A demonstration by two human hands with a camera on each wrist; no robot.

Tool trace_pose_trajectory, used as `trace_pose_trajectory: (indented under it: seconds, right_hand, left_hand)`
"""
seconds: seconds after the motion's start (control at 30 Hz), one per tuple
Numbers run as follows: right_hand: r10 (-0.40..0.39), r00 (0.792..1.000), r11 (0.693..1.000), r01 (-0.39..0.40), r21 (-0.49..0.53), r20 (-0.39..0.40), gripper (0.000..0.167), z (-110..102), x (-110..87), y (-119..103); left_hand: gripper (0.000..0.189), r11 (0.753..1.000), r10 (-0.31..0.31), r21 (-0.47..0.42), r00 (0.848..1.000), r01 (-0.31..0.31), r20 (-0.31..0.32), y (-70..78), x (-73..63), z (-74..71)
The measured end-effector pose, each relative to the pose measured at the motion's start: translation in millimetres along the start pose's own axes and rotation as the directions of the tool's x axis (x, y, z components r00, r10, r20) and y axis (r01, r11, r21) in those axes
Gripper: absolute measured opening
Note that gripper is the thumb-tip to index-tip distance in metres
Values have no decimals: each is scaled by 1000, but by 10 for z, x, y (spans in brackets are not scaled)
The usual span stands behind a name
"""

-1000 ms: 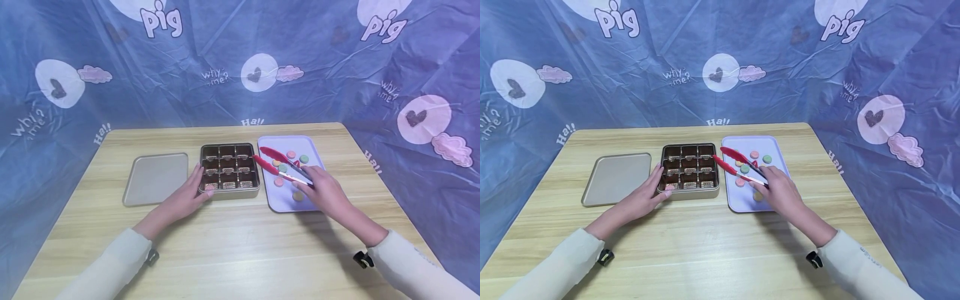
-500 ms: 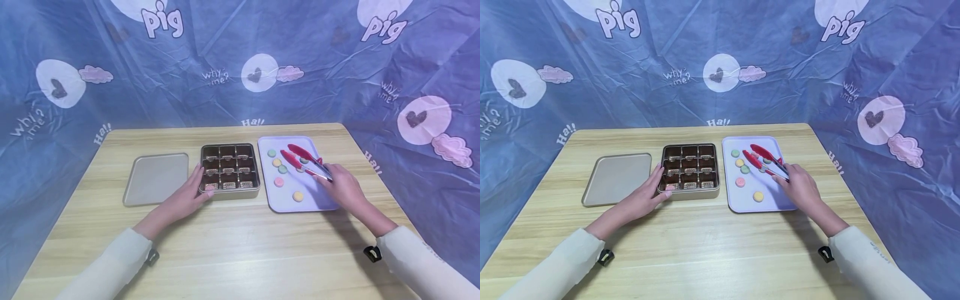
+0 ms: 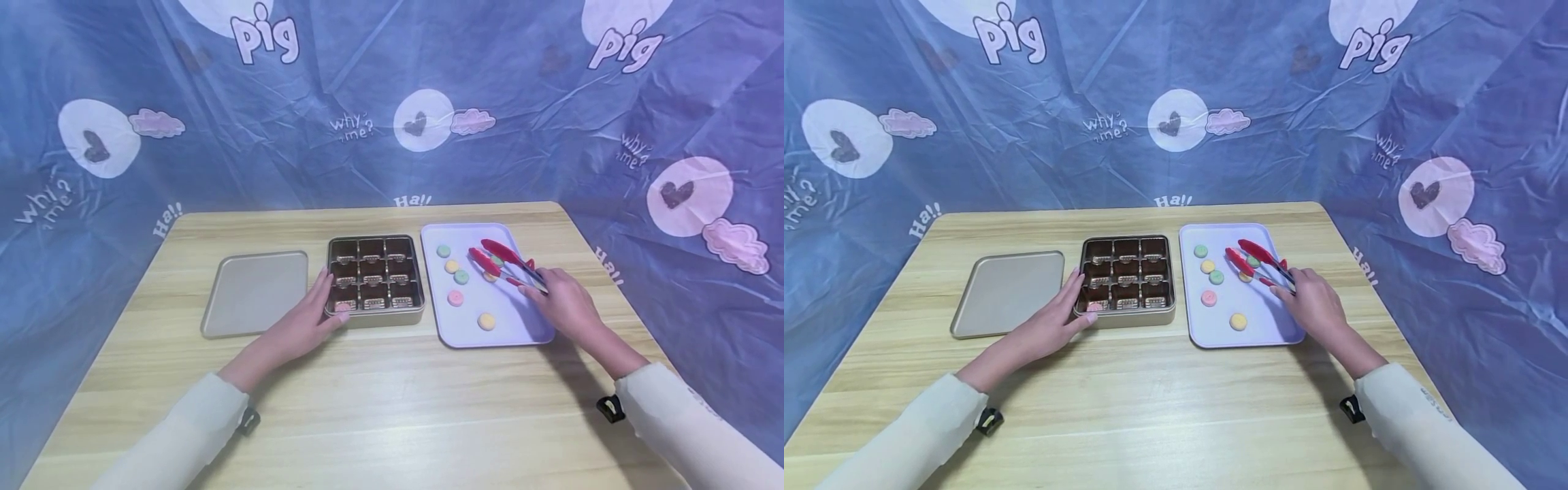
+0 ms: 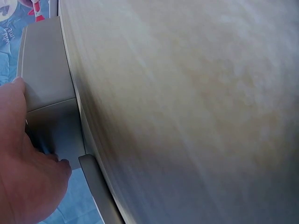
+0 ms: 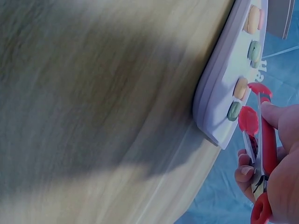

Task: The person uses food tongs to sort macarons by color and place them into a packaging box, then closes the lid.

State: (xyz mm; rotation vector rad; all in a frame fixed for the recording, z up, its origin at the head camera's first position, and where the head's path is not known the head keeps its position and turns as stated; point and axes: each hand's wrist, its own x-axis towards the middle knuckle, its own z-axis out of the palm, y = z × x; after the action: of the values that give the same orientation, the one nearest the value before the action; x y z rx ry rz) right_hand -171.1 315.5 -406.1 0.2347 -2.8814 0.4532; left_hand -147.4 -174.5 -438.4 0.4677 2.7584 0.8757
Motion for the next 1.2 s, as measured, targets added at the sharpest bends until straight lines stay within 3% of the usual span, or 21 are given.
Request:
trace_pose_trajectory:
  seconds: [0.7,1.2]
  right_hand:
    - [-20,996,998,25,-53,92,52,-4,117,-77]
    - [-68,997,996,70,-57,36,48,10,4,-69]
  left_hand:
    - [96,1000,7,4,1000,-7,-3,0,-2,7]
    - [96,1000,16,4,1000,-16,-7,11,2,2]
